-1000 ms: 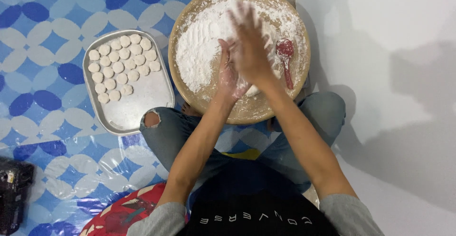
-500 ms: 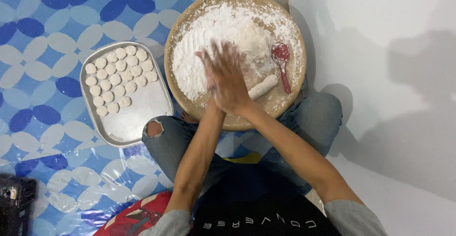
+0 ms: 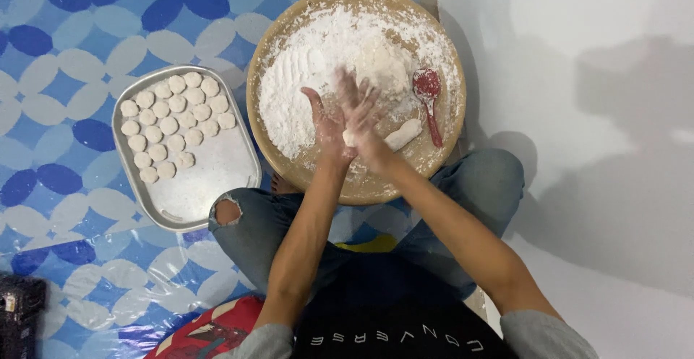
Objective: The person rolls pieces of dough into small spheres by hand on a floured wooden board and places them onto a metal tray.
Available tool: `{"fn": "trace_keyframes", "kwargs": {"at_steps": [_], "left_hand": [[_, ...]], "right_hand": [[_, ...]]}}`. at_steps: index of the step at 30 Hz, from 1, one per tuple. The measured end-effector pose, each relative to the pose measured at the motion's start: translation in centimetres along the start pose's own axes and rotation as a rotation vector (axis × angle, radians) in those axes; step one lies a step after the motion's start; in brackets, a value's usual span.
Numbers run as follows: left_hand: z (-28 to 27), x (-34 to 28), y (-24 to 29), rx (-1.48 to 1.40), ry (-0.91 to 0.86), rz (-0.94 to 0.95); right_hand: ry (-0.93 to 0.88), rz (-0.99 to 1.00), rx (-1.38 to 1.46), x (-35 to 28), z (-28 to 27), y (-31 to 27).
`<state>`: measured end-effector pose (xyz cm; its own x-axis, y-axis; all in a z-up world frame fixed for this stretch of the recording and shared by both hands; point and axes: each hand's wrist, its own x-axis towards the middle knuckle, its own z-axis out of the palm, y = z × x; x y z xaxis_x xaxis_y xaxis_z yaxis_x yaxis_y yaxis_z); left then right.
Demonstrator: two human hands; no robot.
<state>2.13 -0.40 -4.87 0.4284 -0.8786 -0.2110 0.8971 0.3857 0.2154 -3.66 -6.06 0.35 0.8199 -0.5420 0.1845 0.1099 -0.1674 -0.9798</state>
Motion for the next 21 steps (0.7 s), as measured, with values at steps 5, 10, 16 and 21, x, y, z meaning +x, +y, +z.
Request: {"fn": "trace_keyframes", "kwargs": {"at_steps": [5, 10, 16, 21], "left_hand": [[3.0, -0.8, 0.6, -0.449, -0.141, -0.125], [5.3, -1.2, 1.5, -0.017, -0.099, 0.011], [5.4, -1.4, 1.1, 0.395, -0.150, 0.162], [6.2, -1.1, 1.2, 0.390, -0.198, 0.111]], "right_hand": [[-0.042, 0.110, 0.651, 0.3, -1.0, -3.3], [-0.016, 0.211, 0.431, 0.0, -0.7, -1.2], [0.352, -0.042, 0.719, 1.1, -2.1, -2.6], [0.229, -0.005, 1.145, 1.8, -4.6, -4.5]]}}
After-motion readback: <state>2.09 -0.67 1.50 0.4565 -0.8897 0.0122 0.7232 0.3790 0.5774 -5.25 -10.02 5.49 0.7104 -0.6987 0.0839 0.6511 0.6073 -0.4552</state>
